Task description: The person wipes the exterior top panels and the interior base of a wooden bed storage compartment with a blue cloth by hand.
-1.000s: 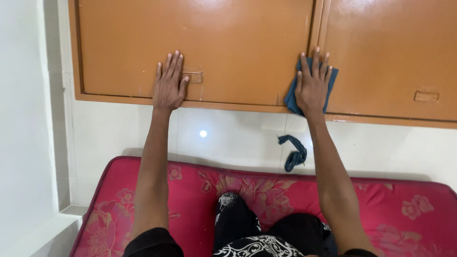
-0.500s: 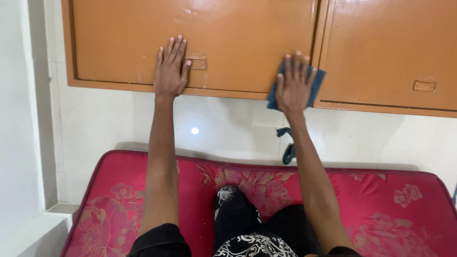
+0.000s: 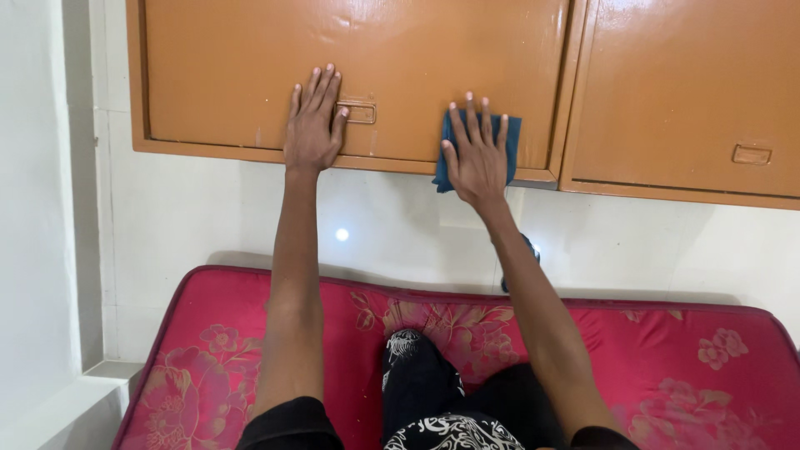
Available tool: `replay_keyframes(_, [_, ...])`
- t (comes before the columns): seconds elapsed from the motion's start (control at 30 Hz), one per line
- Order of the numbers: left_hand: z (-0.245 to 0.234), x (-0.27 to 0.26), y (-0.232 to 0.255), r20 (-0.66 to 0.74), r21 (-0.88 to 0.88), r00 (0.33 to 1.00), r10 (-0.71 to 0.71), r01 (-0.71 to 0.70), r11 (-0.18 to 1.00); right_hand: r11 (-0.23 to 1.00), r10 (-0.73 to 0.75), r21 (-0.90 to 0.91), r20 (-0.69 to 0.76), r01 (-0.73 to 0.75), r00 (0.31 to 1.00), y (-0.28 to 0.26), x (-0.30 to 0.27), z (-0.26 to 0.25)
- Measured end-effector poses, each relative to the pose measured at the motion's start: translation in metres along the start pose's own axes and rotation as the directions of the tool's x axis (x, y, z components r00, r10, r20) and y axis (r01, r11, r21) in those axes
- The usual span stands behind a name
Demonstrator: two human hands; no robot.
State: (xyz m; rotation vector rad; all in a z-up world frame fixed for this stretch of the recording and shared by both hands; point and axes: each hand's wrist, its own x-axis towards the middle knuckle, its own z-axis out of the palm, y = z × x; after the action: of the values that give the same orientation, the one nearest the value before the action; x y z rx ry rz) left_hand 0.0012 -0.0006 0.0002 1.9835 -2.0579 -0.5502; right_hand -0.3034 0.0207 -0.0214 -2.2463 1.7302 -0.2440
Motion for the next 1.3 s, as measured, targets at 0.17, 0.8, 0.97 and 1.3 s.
replay_keyframes(0.17, [0.009,-0.002,-0.009,-0.007,0.024,1.000,0.006,-0.006,1.000,0.995,0.094,-0.027,-0.025,-0.095,0.995,0.004,-0.008,-0.007])
replay_keyframes(0.8, [-0.044,0.007,-0.117,-0.010,0.229,1.000,0.021,-0.018,0.973,0.999,0.013,0.034,-0.081,-0.010,0.997,-0.074,0.020,0.018])
replay_keyframes(0.97, [-0.044,-0.004,-0.125,-0.025,0.118,0.992,-0.125,0.127,0.985,1.000,0.019,0.021,-0.067,-0.017,0.998,-0.074,0.016,0.023])
replay_keyframes(1.3, [-0.042,0.002,-0.133,-0.167,-0.019,0.963,-0.213,0.212,0.977,1.000,0.024,-0.002,-0.104,-0.025,0.994,-0.074,0.021,0.025])
